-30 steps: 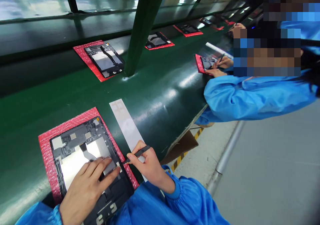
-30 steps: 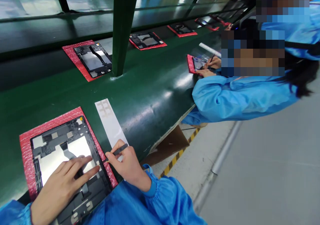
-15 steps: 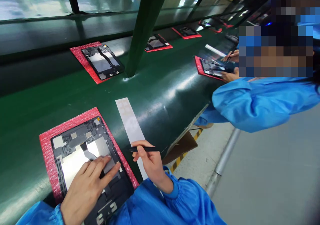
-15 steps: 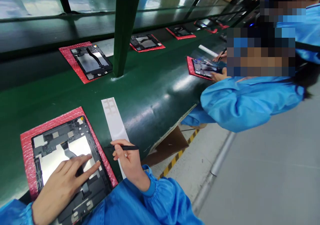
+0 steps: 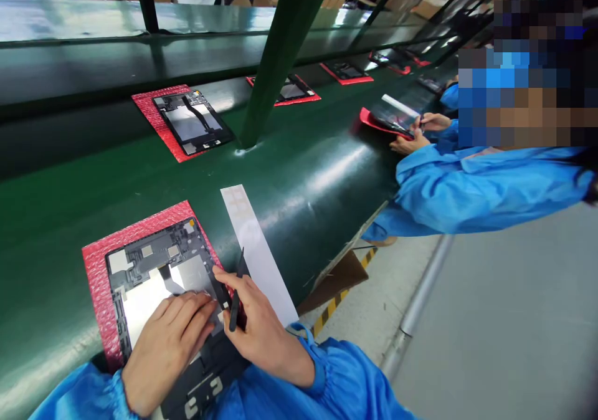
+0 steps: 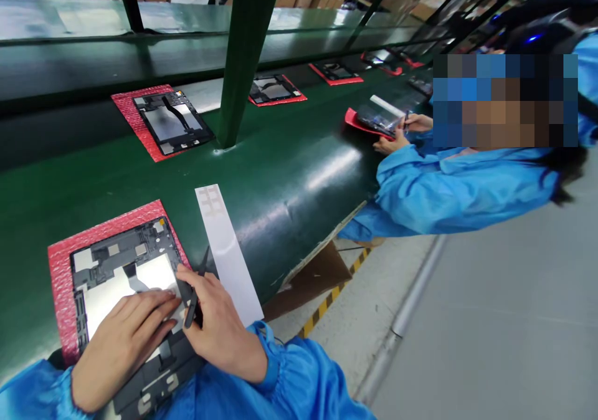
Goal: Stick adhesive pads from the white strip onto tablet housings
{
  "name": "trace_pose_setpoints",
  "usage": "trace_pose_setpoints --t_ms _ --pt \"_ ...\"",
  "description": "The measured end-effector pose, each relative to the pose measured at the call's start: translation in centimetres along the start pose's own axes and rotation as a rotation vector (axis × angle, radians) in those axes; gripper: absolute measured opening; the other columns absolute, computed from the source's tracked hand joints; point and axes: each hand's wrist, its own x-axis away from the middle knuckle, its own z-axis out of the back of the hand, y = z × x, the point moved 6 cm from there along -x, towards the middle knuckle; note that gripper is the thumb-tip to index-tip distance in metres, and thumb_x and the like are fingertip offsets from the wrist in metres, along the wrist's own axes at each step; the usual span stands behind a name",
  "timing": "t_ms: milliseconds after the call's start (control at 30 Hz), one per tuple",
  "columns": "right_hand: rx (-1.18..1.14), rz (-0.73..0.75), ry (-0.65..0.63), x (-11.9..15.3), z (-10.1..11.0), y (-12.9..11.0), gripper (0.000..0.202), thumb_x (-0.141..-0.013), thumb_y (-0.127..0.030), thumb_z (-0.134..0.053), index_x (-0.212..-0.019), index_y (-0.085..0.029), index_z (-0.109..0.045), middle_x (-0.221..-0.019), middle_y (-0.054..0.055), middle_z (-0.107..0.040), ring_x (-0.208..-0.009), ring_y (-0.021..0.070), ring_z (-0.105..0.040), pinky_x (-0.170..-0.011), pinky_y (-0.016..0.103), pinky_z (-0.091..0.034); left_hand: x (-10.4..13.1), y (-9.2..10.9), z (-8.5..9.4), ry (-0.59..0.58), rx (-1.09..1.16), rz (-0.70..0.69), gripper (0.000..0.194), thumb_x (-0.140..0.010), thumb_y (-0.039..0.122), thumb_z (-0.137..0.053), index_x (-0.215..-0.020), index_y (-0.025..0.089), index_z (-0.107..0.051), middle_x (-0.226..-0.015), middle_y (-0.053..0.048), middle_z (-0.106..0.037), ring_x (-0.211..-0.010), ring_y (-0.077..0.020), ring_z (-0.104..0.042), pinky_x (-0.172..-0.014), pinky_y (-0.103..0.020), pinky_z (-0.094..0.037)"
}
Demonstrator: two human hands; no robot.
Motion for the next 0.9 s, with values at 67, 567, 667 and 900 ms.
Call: trace_pose_setpoints --t_ms 67,567,667,900 --pt "0.012 -0.024 -0.006 -0.3 -0.4 0.3 0.073 -0.070 0.001 -0.053 -0.137 -0.025 -0.041 -0.145 0.003 -0.049 -0.126 0.0216 -0.047 -0.111 0.043 -0.035 -0.1 0.0 0.1 0.001 0.002 -0.002 0.026 -0.096 0.023 -0.046 -0.115 0.012 -0.060 -0.108 -0.007 -0.065 -0.097 -0.0216 -0.056 -0.083 -0.036 -0.038" --pt "0.059 -0.040 0.051 -0.6 -1.1 0.3 0.078 -0.062 0.005 -0.049 -0.134 -0.025 -0.040 -0.146 0.002 -0.045 -0.119 0.0236 -0.048 -0.104 0.043 -0.041 0.2 -0.4 -0.1 -0.015 0.016 0.003 0.025 -0.096 0.022 -0.045 -0.115 0.015 -0.060 -0.110 -0.007 -0.064 -0.100 -0.0213 -0.055 -0.084 -0.035 -0.040" --pt "-0.077 -0.021 0.153 -0.2 0.6 0.7 0.059 -0.077 -0.002 -0.053 -0.130 -0.025 -0.042 -0.137 0.004 -0.055 -0.119 0.0205 -0.053 -0.103 0.040 -0.044 0.4 -0.2 0.2 -0.025 0.015 -0.040 0.030 -0.097 0.019 -0.038 -0.115 0.024 -0.062 -0.113 -0.005 -0.063 -0.105 -0.0217 -0.054 -0.085 -0.035 -0.039" --pt "-0.006 -0.005 0.138 0.6 2.2 1.5 0.038 -0.088 -0.011 -0.051 -0.123 -0.025 -0.054 -0.116 0.006 -0.065 -0.108 0.0213 -0.060 -0.096 0.040 -0.048 -0.3 -0.4 1.4 -0.016 -0.089 0.026 0.030 -0.095 0.023 -0.045 -0.117 0.033 -0.062 -0.121 -0.005 -0.061 -0.106 -0.0220 -0.056 -0.087 -0.037 -0.042"
